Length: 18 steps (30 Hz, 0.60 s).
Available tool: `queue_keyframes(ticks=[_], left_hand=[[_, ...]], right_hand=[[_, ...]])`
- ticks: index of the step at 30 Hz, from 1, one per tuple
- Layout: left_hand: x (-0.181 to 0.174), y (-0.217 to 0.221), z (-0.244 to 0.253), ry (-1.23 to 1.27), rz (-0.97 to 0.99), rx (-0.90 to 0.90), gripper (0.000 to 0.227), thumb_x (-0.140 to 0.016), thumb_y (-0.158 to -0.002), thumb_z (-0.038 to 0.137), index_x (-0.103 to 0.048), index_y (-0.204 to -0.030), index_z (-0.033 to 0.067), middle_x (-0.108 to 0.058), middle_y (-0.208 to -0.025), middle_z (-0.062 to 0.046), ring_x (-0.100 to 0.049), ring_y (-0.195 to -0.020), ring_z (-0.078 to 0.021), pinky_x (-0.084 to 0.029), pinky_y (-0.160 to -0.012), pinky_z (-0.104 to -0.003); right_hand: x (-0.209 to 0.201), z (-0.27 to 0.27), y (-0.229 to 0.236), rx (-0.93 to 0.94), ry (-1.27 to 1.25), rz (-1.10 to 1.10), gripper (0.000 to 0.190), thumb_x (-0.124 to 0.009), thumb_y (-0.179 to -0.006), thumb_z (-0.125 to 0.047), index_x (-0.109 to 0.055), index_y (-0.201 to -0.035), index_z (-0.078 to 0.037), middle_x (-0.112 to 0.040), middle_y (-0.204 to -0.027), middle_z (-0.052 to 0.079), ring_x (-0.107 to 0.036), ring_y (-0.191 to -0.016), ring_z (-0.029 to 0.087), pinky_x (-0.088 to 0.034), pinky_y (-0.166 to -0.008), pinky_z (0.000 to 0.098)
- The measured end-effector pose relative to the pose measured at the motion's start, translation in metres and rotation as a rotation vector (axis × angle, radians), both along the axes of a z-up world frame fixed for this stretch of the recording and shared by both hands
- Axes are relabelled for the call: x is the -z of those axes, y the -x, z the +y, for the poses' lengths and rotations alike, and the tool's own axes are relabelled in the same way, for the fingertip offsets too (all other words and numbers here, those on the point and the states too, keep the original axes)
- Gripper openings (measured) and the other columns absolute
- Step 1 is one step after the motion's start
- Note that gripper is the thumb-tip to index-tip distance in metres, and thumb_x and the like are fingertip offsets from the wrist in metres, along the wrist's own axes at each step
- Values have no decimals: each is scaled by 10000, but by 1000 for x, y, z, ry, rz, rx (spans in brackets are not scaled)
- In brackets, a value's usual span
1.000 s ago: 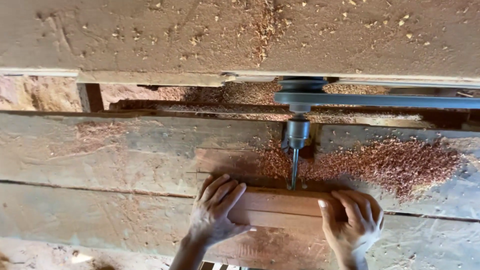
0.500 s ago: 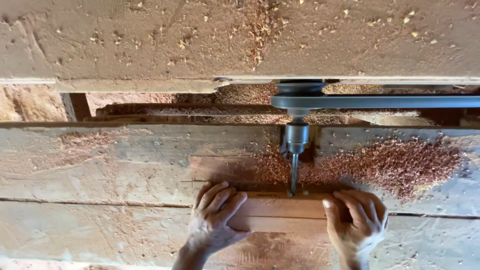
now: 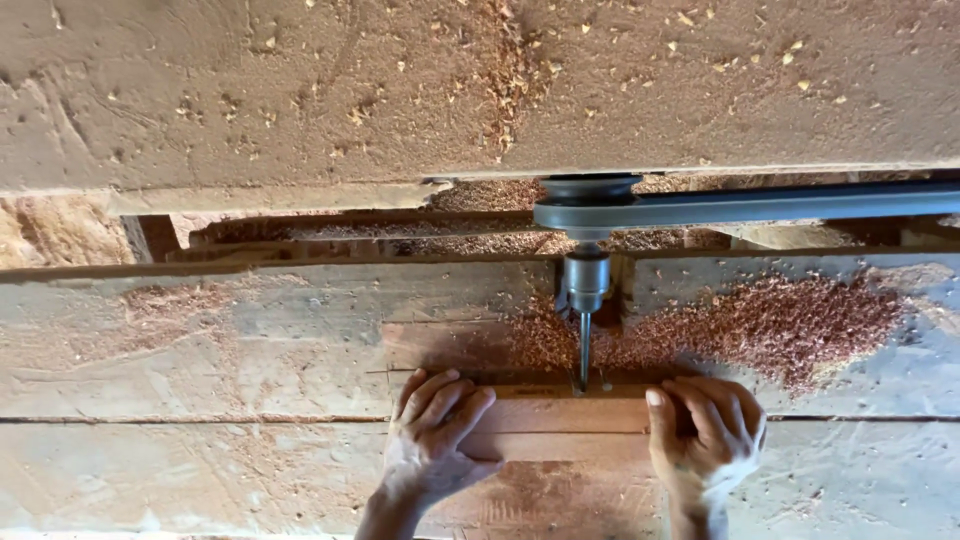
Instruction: The person uses a mortising machine to cut slots in wooden planks.
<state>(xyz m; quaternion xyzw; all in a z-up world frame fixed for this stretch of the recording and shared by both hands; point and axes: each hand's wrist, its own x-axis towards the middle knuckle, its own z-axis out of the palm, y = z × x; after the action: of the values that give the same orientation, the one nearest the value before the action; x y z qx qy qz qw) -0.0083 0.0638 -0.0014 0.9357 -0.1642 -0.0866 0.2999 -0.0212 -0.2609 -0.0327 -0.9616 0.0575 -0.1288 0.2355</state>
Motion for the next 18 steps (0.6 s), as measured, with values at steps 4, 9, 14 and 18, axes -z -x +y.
queue_keyframes(ticks=[4,9,14,18], left_hand=[[-2,0,-1,-15,-2,-4,829,-983,-430,438,-732,-1176,177,-634,-1209,-37,-543,-1262,-265,-383,-1153,-549],[-1,0,0,-6,2,-6,849,-984,-432,465,-726,-1185,171,-623,-1222,-54,-537,-1252,-281,-379,-1135,-560],[-2,-2,1,24,-5,-6,856,-978,-425,445,-725,-1193,165,-635,-1208,-50,-540,-1248,-279,-377,-1142,-563],[-7,-9,2,31,-2,3,855,-976,-421,433,-723,-1186,148,-648,-1188,-61,-545,-1247,-294,-366,-1145,-572]], right_hand=[[-4,3,-1,22,15,-6,267,-751,-971,-374,-737,-881,-123,-734,-969,13,-648,-970,168,-511,-910,322],[-5,4,-3,27,-5,1,236,-754,-986,-340,-740,-890,-125,-739,-965,17,-656,-967,174,-510,-912,328],[-17,12,-12,48,15,4,236,-760,-960,-337,-735,-868,-121,-732,-942,21,-657,-967,191,-505,-906,341],[-29,18,-20,55,21,17,227,-763,-973,-312,-734,-872,-111,-731,-937,35,-666,-973,208,-517,-899,345]])
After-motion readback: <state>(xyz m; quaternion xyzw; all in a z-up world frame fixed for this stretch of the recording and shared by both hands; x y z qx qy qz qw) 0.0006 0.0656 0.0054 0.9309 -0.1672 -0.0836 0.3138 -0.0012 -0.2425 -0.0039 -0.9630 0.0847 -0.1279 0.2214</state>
